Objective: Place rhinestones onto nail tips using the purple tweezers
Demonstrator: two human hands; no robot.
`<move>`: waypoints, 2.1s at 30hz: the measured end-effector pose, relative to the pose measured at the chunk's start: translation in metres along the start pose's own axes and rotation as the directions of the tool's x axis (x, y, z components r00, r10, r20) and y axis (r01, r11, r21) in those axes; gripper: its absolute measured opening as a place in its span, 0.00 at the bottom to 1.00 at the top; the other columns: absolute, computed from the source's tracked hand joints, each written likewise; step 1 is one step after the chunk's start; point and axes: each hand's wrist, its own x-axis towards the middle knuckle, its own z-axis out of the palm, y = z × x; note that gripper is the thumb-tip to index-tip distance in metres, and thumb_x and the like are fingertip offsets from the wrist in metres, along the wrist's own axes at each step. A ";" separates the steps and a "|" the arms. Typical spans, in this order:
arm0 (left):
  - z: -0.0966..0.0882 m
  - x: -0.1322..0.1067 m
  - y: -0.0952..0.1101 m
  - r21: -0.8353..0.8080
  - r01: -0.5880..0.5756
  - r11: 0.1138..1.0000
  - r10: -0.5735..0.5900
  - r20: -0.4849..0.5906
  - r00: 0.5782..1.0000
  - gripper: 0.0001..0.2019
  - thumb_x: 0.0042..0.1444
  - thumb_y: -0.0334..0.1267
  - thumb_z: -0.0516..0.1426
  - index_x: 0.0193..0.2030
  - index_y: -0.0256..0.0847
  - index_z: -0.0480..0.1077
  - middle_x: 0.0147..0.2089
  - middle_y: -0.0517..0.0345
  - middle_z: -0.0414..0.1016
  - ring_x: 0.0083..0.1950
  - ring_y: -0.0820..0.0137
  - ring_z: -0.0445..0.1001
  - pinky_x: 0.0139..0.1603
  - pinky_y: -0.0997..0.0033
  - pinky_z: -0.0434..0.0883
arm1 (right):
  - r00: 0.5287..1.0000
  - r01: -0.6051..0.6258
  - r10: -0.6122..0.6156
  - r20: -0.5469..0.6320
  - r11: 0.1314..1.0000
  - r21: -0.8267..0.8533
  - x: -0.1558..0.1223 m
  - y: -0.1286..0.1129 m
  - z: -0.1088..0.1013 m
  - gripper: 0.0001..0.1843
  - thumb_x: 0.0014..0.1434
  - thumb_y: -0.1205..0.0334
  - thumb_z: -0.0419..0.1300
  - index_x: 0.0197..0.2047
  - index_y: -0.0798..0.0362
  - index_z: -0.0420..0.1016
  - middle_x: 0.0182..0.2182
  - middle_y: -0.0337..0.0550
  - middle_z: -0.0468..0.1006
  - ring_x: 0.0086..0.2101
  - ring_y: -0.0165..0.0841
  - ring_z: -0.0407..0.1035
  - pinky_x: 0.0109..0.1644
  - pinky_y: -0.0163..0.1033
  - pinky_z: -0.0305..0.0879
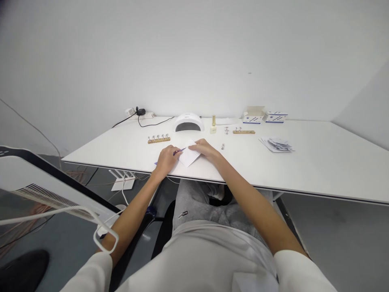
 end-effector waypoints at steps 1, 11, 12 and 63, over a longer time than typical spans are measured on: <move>0.000 0.000 0.000 0.012 0.000 1.000 0.000 0.004 1.000 0.11 0.62 0.40 0.53 0.43 0.40 0.75 0.41 0.51 0.74 0.44 0.65 0.72 0.46 0.68 0.66 | 1.000 0.001 -0.001 -0.006 1.000 0.003 0.000 0.000 0.001 0.06 0.47 0.67 0.66 0.25 0.60 0.74 0.23 0.43 0.76 0.24 0.29 0.67 0.26 0.32 0.58; 0.002 0.000 0.000 0.055 -0.007 0.998 0.009 -0.043 0.999 0.13 0.64 0.38 0.49 0.40 0.40 0.75 0.42 0.52 0.72 0.43 0.66 0.72 0.44 0.69 0.67 | 0.994 0.104 -0.107 -0.009 0.982 -0.160 -0.003 -0.003 0.004 0.07 0.48 0.64 0.64 0.23 0.58 0.71 0.19 0.39 0.71 0.22 0.27 0.62 0.24 0.32 0.53; 0.002 0.000 0.000 0.038 -0.009 0.999 0.012 -0.066 0.998 0.13 0.64 0.38 0.49 0.40 0.40 0.75 0.43 0.52 0.72 0.44 0.66 0.72 0.44 0.69 0.67 | 0.991 0.131 -0.135 -0.008 0.968 -0.216 -0.002 -0.002 0.004 0.07 0.49 0.64 0.62 0.23 0.57 0.71 0.19 0.38 0.70 0.22 0.27 0.61 0.24 0.32 0.52; 0.015 -0.007 0.016 -0.163 -0.334 0.928 0.242 -0.416 0.877 0.08 0.62 0.38 0.53 0.38 0.39 0.71 0.35 0.56 0.73 0.36 0.71 0.72 0.37 0.72 0.68 | 0.917 0.349 -0.393 -0.063 0.869 -0.351 -0.039 0.018 -0.056 0.14 0.45 0.52 0.68 0.24 0.56 0.76 0.23 0.41 0.77 0.25 0.30 0.65 0.28 0.35 0.57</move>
